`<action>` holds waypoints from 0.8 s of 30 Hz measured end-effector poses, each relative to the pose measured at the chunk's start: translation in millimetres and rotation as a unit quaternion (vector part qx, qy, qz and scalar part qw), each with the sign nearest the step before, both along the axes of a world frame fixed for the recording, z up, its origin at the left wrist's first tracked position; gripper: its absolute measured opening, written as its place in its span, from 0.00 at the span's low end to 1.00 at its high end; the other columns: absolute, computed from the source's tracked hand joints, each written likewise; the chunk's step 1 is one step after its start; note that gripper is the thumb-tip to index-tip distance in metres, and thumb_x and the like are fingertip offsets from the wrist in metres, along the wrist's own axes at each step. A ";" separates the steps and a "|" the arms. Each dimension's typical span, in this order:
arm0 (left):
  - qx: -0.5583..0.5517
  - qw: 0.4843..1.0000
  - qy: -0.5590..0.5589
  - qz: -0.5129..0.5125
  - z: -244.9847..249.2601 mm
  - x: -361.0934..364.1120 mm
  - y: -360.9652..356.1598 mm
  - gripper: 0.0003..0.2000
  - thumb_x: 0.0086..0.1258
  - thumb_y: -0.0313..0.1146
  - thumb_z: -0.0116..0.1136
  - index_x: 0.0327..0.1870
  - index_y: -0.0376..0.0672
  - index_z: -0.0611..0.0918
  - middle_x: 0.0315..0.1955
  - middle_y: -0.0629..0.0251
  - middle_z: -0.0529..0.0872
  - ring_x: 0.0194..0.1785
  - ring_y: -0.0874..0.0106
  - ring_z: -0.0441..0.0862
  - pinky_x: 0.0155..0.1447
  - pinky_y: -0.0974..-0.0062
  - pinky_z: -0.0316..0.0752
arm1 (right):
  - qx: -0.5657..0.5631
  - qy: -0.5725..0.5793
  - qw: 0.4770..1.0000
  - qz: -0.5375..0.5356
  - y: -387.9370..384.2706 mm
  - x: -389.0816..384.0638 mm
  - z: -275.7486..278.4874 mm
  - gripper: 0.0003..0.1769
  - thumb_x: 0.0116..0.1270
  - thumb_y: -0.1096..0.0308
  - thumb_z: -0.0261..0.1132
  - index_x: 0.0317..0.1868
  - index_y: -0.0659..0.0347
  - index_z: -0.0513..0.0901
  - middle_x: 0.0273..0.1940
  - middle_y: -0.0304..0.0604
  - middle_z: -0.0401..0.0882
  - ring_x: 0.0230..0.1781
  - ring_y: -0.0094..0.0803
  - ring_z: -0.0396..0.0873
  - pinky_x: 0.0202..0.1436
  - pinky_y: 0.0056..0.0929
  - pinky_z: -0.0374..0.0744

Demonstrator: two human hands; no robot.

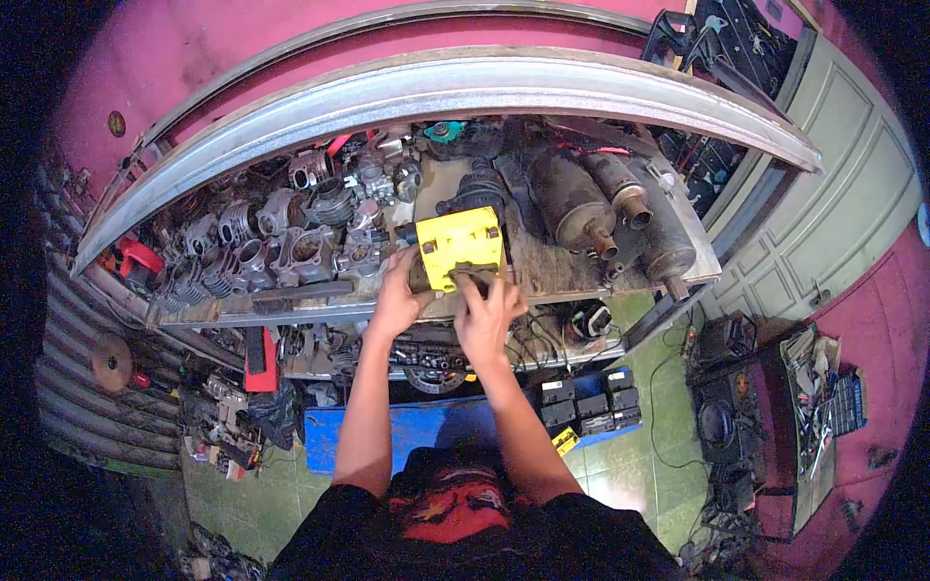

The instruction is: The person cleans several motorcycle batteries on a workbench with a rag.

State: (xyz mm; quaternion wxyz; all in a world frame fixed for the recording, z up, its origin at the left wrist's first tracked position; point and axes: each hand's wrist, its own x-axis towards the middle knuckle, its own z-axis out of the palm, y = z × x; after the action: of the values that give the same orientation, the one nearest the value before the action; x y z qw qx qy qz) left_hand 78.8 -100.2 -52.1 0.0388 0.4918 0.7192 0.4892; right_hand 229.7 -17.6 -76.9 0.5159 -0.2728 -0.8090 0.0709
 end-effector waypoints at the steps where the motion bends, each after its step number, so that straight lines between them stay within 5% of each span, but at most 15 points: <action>1: 0.005 1.000 -0.004 0.012 -1.6 2.4 -0.4 0.44 0.49 0.24 0.82 0.73 0.40 0.75 0.64 0.49 0.79 0.71 0.50 0.74 0.75 0.57 0.69 | -0.012 0.003 1.000 -0.015 1.3 3.5 0.9 0.21 0.62 0.73 0.74 0.56 0.46 0.87 0.48 0.40 0.80 0.53 0.49 0.74 0.61 0.56 0.63; 8: 0.003 0.995 0.004 0.103 -5.5 32.2 -1.6 0.41 0.46 0.31 0.86 0.67 0.44 0.78 0.62 0.54 0.81 0.71 0.53 0.69 0.75 0.54 0.56 | -0.123 -0.023 0.991 -0.038 22.8 10.7 -11.8 0.24 0.66 0.70 0.71 0.63 0.53 0.82 0.53 0.44 0.82 0.60 0.47 0.73 0.69 0.57 0.58; 10: 0.006 0.993 0.016 0.119 -2.5 42.2 -0.1 0.42 0.44 0.33 0.88 0.66 0.44 0.78 0.60 0.53 0.81 0.71 0.53 0.68 0.73 0.51 0.54 | -0.195 0.078 0.977 -0.039 22.9 16.2 -0.9 0.25 0.67 0.70 0.72 0.64 0.54 0.82 0.52 0.44 0.84 0.59 0.47 0.74 0.68 0.55 0.60; 15: -0.021 0.979 0.064 0.193 3.6 69.8 11.0 0.39 0.42 0.38 0.89 0.57 0.41 0.78 0.56 0.54 0.83 0.68 0.53 0.71 0.71 0.45 0.51 | -0.232 0.118 0.965 0.019 22.8 36.6 27.4 0.15 0.65 0.70 0.76 0.51 0.59 0.87 0.49 0.42 0.84 0.50 0.42 0.75 0.61 0.41 0.66; 24: -0.044 0.954 0.120 0.271 -5.8 105.7 38.4 0.35 0.48 0.42 0.85 0.52 0.39 0.74 0.50 0.52 0.81 0.64 0.52 0.73 0.70 0.43 0.55 | -0.079 0.115 0.990 0.026 15.0 48.8 26.7 0.20 0.60 0.77 0.71 0.55 0.56 0.84 0.51 0.41 0.84 0.58 0.44 0.75 0.69 0.49 0.59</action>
State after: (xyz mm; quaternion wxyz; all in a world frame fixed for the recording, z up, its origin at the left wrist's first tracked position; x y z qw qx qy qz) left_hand 184.5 -61.8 -57.9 -0.1602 0.3308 0.8457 0.3869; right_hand 278.5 -2.6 -50.1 0.5802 -0.2814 -0.7431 0.1786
